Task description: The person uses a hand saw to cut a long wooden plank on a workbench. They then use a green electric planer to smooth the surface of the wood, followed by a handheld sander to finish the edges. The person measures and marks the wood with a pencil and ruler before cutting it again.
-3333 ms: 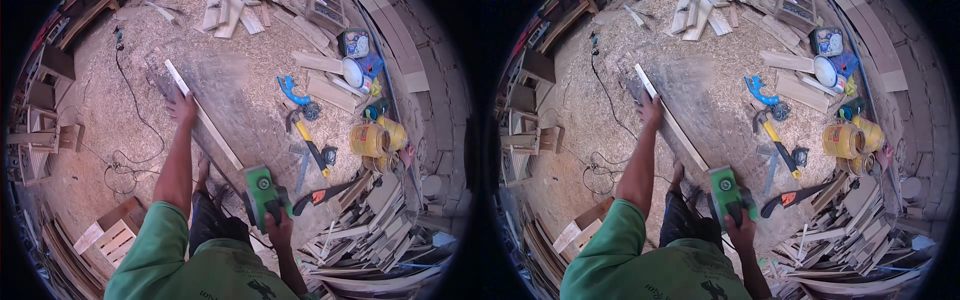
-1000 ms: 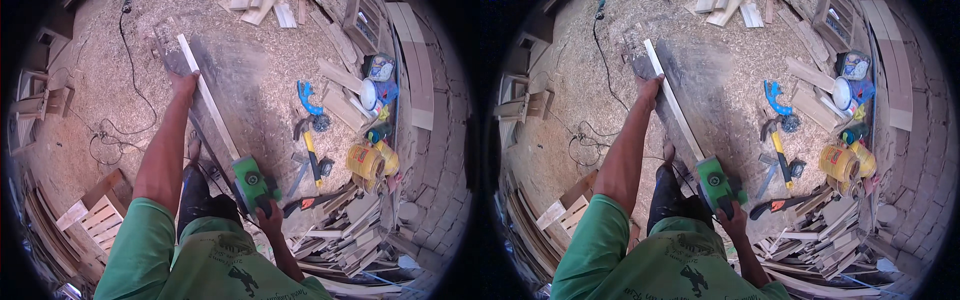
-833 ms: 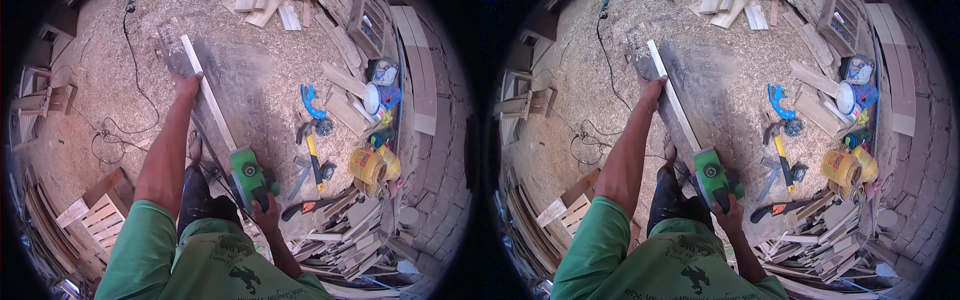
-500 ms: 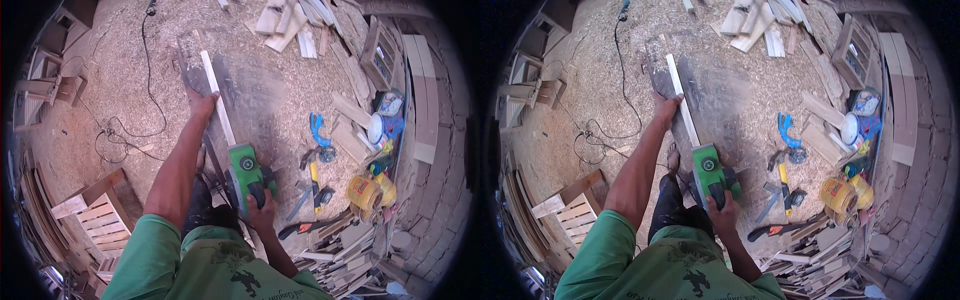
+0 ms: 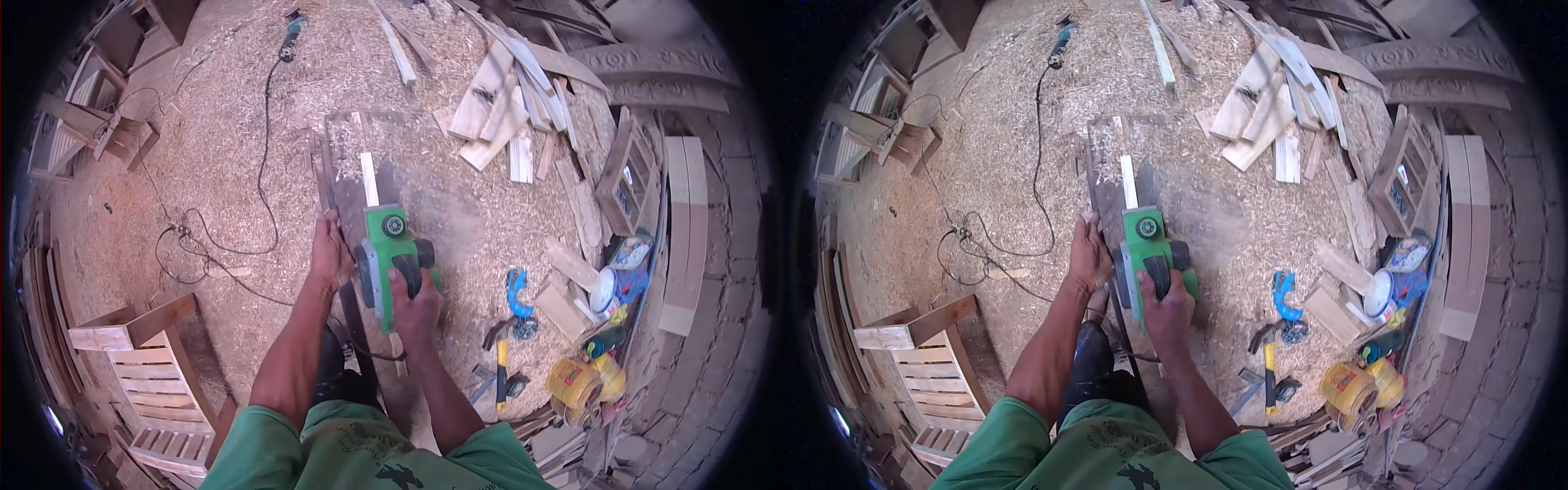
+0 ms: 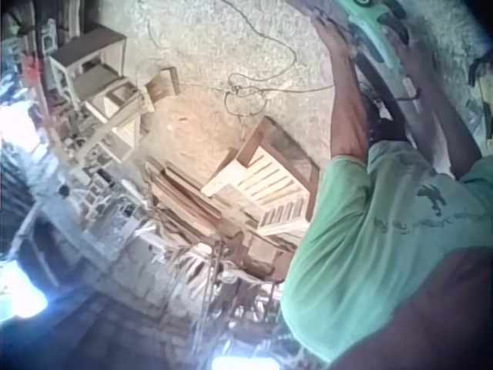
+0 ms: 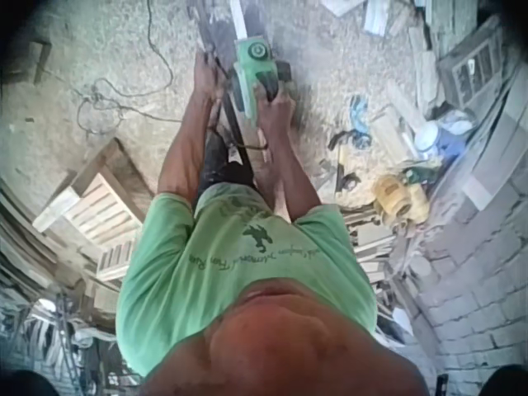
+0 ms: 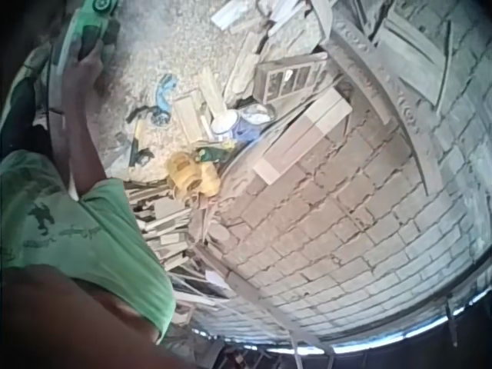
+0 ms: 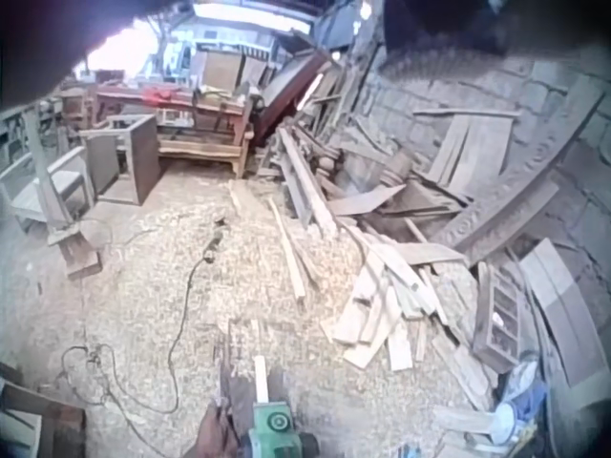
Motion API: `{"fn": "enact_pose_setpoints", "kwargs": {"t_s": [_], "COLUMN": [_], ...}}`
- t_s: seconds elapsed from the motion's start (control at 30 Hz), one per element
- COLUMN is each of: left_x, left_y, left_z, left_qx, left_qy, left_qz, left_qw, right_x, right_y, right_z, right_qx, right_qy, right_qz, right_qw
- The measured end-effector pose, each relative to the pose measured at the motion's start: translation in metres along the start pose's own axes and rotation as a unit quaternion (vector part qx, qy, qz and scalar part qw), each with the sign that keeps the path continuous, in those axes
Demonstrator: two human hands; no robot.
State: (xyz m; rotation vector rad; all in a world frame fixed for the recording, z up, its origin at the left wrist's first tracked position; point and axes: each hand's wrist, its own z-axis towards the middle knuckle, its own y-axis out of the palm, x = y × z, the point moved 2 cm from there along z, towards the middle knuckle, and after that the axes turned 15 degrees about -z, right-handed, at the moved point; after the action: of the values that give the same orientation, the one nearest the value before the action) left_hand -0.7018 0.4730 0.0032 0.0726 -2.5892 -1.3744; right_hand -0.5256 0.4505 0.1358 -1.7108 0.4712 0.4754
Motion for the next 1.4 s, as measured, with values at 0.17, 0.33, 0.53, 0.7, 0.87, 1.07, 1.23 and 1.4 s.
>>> {"fn": "enact_pose_setpoints", "kwargs": {"t_s": [0.17,0.33,0.53,0.7,0.87,1.07,1.23,1.4], "left_x": [0.001,-0.004,-0.012,-0.014,-0.018,-0.043,-0.069,-0.082], "left_y": [-0.003,-0.011,0.001,-0.057,-0.027,-0.005,-0.014,-0.016], "left_z": [0.000,0.009,0.009,0.042,0.029,-0.004,-0.011,-0.008], "left_qx": [-0.007,-0.006,-0.005,-0.029,-0.044,0.019,0.048,0.052], "left_qy": [-0.003,0.015,0.004,0.032,0.147,0.278,0.289,0.357], "left_qz": [-0.013,0.018,0.025,0.084,0.308,0.672,0.764,0.779], "left_qw": [1.000,1.000,1.000,0.996,0.939,0.686,0.574,0.513], "right_x": [-0.052,-0.101,-0.101,-0.050,0.058,0.150,0.182,0.195], "right_y": [0.015,0.039,0.037,-0.010,-0.075,-0.116,-0.128,-0.115], "right_z": [0.067,0.152,0.193,0.088,-0.096,-0.293,-0.396,-0.440], "right_qx": [0.020,0.049,0.040,0.008,-0.023,0.036,0.068,0.090], "right_qy": [-0.043,-0.070,-0.066,-0.032,0.103,0.242,0.343,0.393], "right_qz": [0.013,-0.017,0.042,0.081,0.119,0.054,0.134,0.198], "right_qw": [0.999,0.996,0.996,0.996,0.987,0.968,0.927,0.894]}}
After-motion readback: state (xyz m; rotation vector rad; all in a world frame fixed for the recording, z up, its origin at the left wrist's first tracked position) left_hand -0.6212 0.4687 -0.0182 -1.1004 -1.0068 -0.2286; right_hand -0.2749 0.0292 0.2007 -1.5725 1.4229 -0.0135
